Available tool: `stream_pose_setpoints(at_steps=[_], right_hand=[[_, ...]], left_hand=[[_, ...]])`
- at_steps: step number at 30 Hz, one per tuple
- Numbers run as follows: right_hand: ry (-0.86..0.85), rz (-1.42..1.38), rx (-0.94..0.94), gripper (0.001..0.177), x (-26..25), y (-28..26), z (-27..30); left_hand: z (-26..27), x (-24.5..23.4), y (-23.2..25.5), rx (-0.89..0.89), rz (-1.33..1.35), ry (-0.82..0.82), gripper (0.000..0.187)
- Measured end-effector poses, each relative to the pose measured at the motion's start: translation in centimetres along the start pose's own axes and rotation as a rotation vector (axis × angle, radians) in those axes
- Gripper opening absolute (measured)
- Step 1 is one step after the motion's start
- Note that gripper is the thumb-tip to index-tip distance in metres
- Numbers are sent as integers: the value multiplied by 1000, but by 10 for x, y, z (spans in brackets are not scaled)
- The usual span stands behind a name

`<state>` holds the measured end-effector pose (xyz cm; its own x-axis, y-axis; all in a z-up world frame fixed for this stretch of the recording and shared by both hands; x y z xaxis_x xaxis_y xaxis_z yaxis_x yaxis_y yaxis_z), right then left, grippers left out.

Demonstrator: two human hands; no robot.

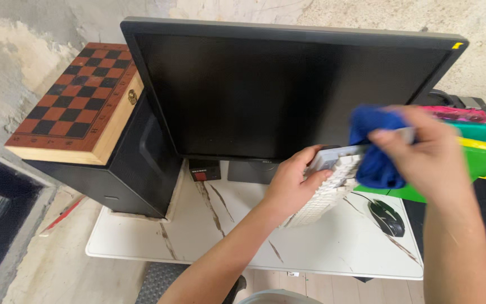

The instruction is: The person wipes a desk, chair, keyboard, monitor, and chessboard using a blue cloth. They move items aside to reach surfaces, wipe different sides of objects, and place items back after cleaning.

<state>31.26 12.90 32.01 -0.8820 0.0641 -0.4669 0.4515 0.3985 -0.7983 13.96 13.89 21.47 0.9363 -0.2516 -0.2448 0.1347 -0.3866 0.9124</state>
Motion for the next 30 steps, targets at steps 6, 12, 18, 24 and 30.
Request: stream_pose_setpoints(at_steps=[6, 12, 18, 24, 30], right_hand=[[43, 771, -532, 34, 16, -29, 39], [198, 434, -104, 15, -21, 41, 29], [246, -380, 89, 24, -20, 192, 34], [334, -763, 309, 8, 83, 389, 100], [123, -580, 659, 30, 192, 515, 191]], left_hand=[[-1, 9, -3, 42, 70, 20, 45], [-6, 6, -17, -101, 56, -25, 43], [-14, 4, -17, -35, 59, -40, 41], [-21, 6, -31, -12, 157, -63, 39], [-26, 9, -35, 14, 196, -105, 39]])
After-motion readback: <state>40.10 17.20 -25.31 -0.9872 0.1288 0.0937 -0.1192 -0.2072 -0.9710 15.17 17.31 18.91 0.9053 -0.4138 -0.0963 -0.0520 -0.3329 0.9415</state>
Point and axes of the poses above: each hand's wrist, its own z-axis away from the middle knuckle, its own x-axis out of the palm, y = z × x, the point moved 8 cm from there along -z, towards the middle knuckle, and after that the axes turned 8 degrees about -y, right-handed, at the moved point
